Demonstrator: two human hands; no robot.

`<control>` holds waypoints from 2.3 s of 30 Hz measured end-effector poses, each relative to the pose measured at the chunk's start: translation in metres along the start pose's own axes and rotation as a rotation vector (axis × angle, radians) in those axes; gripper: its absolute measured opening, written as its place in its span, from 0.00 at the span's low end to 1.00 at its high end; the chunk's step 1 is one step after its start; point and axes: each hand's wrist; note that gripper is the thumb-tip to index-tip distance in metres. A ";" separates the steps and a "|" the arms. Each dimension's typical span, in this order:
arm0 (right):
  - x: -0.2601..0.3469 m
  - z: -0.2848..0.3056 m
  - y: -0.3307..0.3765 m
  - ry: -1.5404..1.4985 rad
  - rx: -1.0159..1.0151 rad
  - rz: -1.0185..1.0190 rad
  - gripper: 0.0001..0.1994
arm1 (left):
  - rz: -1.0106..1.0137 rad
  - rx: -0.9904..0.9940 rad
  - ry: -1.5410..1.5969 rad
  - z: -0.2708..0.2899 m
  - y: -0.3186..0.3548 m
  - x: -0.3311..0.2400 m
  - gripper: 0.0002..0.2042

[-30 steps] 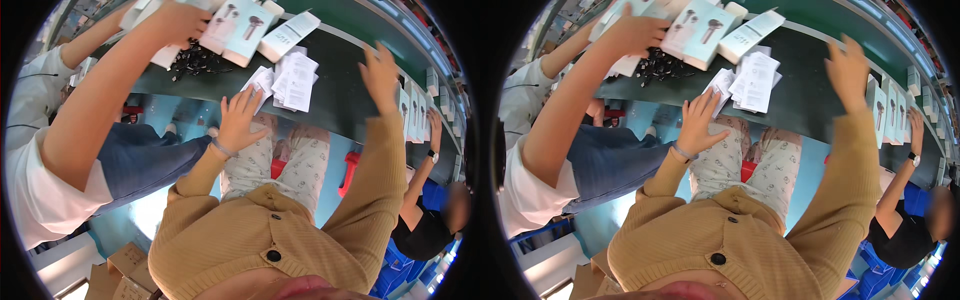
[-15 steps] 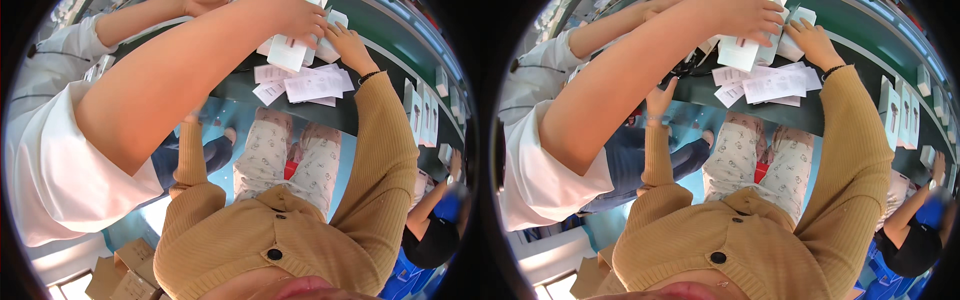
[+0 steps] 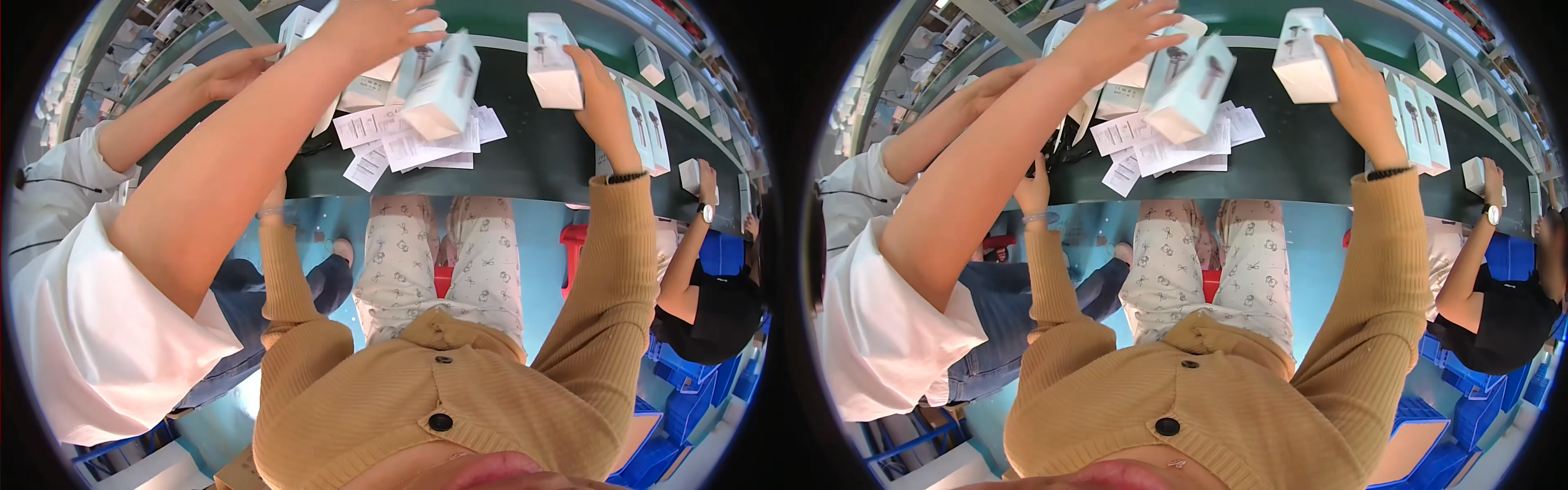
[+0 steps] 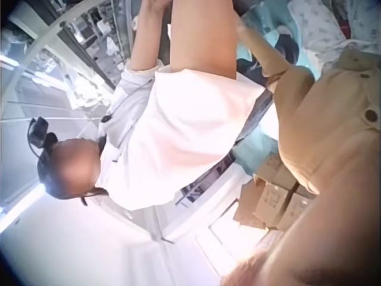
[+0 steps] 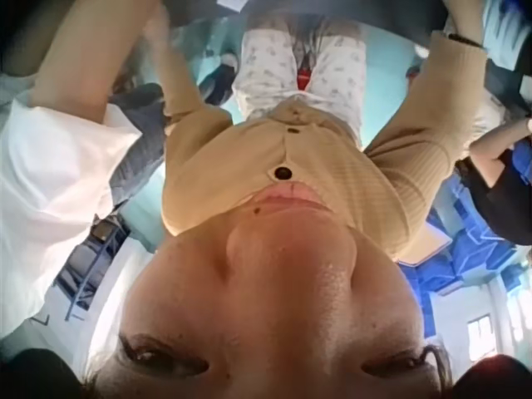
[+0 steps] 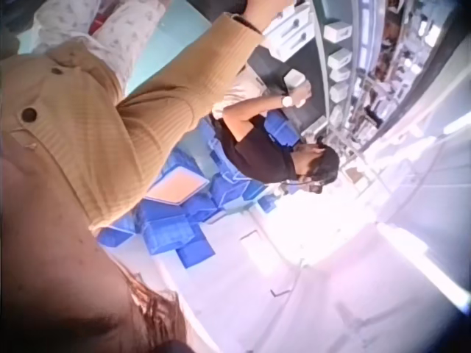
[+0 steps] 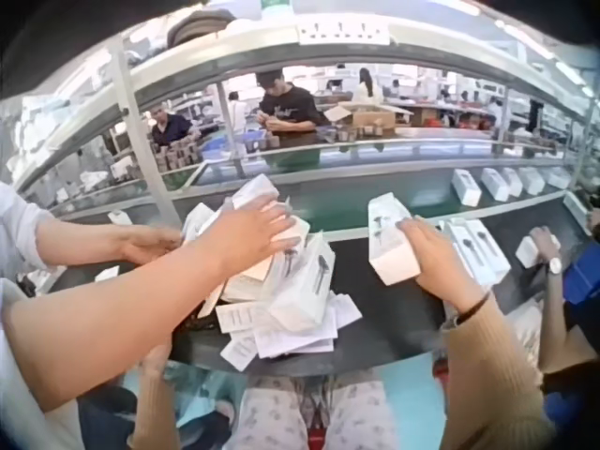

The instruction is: Packaging handheld electronic devices into individual boxes with instruction manuals.

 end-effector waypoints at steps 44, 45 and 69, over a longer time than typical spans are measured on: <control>0.251 0.041 0.122 -0.670 0.248 0.417 0.27 | 0.864 0.436 1.395 0.054 0.252 -0.196 0.06; 0.255 0.036 0.124 -0.670 0.247 0.416 0.27 | 0.863 0.438 1.394 0.057 0.253 -0.201 0.06; 0.217 -0.061 0.007 -0.308 0.269 0.422 0.05 | 0.702 0.487 1.081 0.113 0.234 -0.165 0.53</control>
Point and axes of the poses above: each hand's wrist, its own y-axis away from the middle knuckle, its own z-axis out of the back of the hand, x = y × z, and after that the axes turned 4 degrees about -x, right-handed
